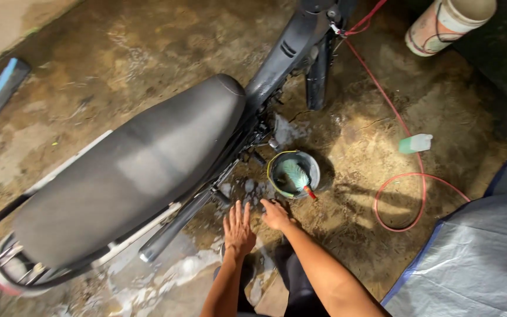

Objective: The person scrubs the engine and exhaust area of a motorcycle using a brush and soapy water from a bucket. They repeatedly dip the brush into the bucket and scrub various parts of the bike's lower section.

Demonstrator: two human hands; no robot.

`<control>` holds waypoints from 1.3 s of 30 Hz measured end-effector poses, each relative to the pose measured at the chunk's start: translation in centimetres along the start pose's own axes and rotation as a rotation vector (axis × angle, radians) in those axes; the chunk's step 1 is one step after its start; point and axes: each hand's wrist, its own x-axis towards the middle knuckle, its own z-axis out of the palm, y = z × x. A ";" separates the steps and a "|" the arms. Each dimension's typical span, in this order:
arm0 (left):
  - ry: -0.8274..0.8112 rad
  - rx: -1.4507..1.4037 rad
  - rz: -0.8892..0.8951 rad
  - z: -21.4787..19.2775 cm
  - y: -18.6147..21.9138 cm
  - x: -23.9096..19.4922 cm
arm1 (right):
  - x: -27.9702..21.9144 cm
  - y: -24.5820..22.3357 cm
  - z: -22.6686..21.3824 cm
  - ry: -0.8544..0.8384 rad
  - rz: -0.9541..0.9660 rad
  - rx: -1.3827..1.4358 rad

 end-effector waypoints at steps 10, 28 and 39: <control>-0.013 0.105 0.087 15.5 3.0 14.9 | 13.3 12.1 3.1 -0.030 0.177 -0.057; 0.813 0.062 0.312 33.5 4.8 38.4 | 40.8 26.6 5.0 0.211 -0.188 -0.360; 0.223 0.237 0.248 34.6 4.9 39.2 | 44.7 31.0 4.1 0.479 -0.043 -0.041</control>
